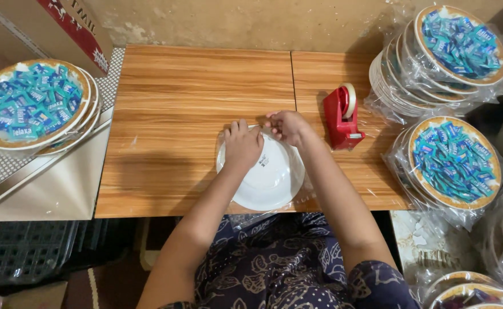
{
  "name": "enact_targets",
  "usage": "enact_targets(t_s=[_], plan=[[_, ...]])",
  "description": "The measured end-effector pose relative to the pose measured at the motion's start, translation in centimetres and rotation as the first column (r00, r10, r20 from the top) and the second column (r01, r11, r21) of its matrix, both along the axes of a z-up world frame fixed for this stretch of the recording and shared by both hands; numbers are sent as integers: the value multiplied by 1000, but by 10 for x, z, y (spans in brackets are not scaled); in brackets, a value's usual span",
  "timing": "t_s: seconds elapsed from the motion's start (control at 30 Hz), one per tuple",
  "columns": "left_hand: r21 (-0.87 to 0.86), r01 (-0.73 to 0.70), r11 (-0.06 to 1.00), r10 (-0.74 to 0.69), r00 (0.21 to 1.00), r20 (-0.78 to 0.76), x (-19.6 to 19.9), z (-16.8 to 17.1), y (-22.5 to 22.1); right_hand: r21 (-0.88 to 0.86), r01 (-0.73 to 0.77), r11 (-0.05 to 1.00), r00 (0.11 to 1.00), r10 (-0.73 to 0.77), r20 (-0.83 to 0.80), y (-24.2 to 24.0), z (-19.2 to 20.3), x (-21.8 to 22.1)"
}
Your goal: Wrapping a plate of blue candies in plastic film and securing it with tape
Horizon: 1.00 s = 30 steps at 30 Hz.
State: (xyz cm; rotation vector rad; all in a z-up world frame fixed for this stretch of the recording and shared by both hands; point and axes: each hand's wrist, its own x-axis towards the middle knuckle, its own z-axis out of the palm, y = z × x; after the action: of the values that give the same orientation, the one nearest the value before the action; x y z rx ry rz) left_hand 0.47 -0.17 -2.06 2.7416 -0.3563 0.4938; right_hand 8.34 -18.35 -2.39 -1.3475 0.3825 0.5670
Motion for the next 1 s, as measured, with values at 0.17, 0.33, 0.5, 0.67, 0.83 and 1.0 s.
enact_targets(t_s=[0.17,0.33,0.5,0.67,0.83,1.0], plan=[[5,-10,1000,10,1000,-26,-1,3,-1,-12,3,1000,999,-3,-34,0,-2,3],[11,-9,1000,10,999,-44,0,2,0,-25,3,1000,997,-5,-80,-1,-18,10],[-3,-7,1000,6,996,-93,-2,5,-1,-54,-1,999,993,-5,-115,-3,-20,10],[-28,3,1000,-4,999,-42,-4,10,1,-112,-44,993,989,27,-148,-3,-25,18],[-34,9,999,-10,1000,-23,-3,6,0,-116,-84,990,982,62,-176,-1,-6,14],[-30,9,1000,-10,999,-33,-5,12,0,-15,-55,998,982,52,-179,-12,-1,8]])
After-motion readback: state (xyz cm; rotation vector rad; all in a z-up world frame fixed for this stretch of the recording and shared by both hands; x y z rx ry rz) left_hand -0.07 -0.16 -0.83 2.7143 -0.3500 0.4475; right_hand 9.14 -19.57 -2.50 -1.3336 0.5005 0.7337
